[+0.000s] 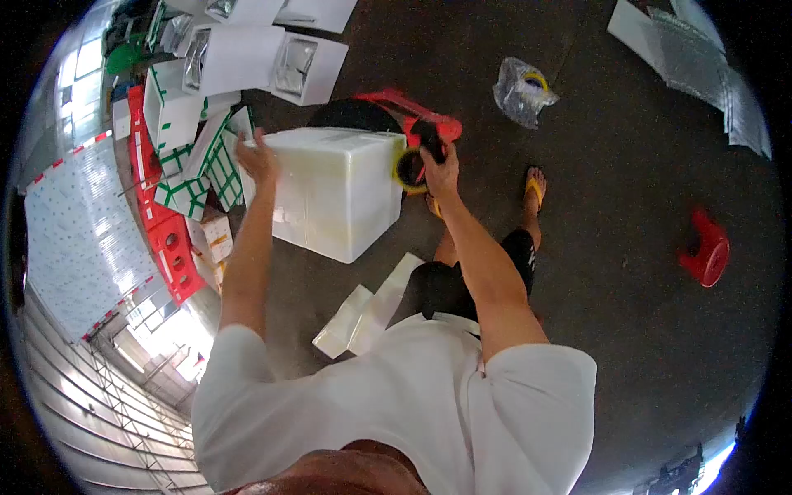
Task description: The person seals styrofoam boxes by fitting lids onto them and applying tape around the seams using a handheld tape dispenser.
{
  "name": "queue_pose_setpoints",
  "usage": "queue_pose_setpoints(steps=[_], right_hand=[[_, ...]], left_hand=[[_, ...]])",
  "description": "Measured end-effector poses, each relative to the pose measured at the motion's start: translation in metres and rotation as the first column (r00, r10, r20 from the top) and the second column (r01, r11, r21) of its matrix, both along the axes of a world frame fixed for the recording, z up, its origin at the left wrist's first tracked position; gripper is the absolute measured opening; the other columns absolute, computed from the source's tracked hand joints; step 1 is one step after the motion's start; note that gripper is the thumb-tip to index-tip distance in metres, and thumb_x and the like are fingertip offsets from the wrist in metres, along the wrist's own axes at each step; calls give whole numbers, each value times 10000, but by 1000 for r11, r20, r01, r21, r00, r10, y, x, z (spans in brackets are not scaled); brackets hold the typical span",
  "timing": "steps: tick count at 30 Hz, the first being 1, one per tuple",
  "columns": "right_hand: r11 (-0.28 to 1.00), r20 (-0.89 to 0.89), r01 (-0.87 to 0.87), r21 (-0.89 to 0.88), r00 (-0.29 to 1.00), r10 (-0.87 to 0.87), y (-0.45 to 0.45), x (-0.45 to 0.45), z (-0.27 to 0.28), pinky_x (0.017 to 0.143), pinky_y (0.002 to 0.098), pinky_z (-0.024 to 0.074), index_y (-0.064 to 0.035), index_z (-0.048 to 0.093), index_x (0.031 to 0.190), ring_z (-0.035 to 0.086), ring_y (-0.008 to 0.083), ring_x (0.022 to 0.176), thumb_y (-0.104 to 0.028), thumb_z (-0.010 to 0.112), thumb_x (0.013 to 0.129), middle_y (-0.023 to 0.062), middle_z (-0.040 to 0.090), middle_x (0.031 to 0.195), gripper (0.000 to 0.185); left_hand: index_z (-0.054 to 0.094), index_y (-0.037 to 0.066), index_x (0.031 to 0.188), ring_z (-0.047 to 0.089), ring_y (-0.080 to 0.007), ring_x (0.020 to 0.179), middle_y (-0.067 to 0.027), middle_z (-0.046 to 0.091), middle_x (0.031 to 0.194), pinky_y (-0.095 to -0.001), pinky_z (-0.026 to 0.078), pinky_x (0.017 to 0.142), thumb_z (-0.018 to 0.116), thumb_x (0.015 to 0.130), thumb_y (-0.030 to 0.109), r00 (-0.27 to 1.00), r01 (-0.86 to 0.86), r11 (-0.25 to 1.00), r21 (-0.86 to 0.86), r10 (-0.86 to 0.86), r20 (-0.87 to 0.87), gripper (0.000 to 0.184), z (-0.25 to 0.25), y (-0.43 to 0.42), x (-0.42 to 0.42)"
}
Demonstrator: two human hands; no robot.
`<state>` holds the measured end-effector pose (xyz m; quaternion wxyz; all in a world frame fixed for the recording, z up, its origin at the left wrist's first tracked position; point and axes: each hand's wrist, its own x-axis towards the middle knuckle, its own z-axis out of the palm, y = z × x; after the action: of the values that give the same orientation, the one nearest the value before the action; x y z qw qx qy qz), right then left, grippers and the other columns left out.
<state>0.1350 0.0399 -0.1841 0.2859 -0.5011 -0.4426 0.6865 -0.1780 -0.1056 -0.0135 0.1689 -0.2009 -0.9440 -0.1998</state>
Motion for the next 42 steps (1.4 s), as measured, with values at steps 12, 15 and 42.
queue_pose_setpoints(steps=[12,15,42], right_hand=[[540,-191,-839,68,520,832,171,-80,137,864,281,512,-17,614,1266,636,164,976,-194,762,784,96,672,1078,534],[-42,27,-989,143,-38,999,160,-89,131,884,288,496,-51,626,1269,624,166,1014,-229,777,769,88,679,1070,553],[415,-133,-909,50,406,904,29,62,117,954,351,492,-37,566,1316,610,197,1081,-125,768,783,130,637,1210,577]], left_hand=[[295,65,1473,213,-431,1428,-220,300,1496,-585,153,1154,759,681,447,660,748,621,-233,-657,365,994,58,19,156],[323,69,1454,222,-431,1422,-215,318,1481,-583,155,1155,759,682,448,674,734,635,-239,-638,372,964,57,25,155],[296,204,1530,95,-428,1473,-227,168,1589,-541,67,1182,678,805,514,956,8,969,-245,65,287,875,20,52,90]])
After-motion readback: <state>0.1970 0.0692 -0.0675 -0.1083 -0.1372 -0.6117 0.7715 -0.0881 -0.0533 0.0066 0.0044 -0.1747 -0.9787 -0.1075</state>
